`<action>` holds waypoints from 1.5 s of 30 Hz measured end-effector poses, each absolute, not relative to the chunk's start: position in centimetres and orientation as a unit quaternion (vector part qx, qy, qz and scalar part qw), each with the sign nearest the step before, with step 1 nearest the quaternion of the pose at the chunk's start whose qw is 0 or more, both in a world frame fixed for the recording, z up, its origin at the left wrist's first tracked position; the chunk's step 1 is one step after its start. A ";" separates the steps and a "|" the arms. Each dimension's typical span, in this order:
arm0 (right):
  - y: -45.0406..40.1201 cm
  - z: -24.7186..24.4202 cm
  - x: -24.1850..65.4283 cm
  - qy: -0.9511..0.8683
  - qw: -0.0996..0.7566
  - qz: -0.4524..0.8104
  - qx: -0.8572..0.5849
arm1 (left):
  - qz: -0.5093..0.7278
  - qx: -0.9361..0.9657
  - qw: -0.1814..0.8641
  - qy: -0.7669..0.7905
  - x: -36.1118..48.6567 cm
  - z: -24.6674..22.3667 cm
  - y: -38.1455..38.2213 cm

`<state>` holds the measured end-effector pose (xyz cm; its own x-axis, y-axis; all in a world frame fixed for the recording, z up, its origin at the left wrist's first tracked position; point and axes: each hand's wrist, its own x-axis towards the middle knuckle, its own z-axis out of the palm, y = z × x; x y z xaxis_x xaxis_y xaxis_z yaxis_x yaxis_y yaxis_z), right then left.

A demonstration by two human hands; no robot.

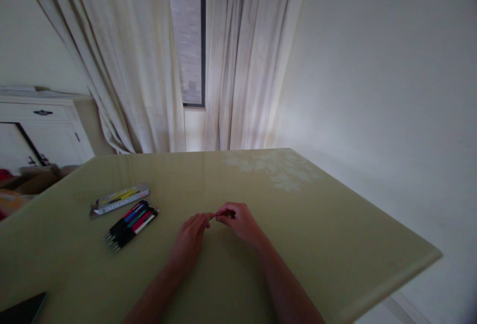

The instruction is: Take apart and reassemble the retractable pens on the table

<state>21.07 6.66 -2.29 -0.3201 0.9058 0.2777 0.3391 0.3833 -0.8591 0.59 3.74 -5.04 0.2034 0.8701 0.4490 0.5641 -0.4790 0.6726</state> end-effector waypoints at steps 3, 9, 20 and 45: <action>6.7 -2.2 21.1 -0.743 0.394 0.335 -0.425 | 0.401 0.766 0.167 0.475 0.6 -5.1 3.7; 6.3 -1.7 21.1 -0.822 0.320 0.233 -0.410 | 0.373 0.787 0.089 0.483 0.4 -5.6 3.5; 5.7 -1.4 20.3 -0.840 0.302 0.233 -0.384 | 0.438 0.764 0.086 0.466 0.8 -5.5 3.4; 8.2 -3.0 20.9 -0.606 0.512 0.317 -0.519 | 0.295 0.841 0.057 0.450 1.1 -6.3 3.2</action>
<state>20.85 8.20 -3.02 0.0637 0.9545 0.2915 0.3040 0.2596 -0.9166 1.11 3.20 -6.34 0.4213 0.7902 0.4450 0.7227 -0.5890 0.3617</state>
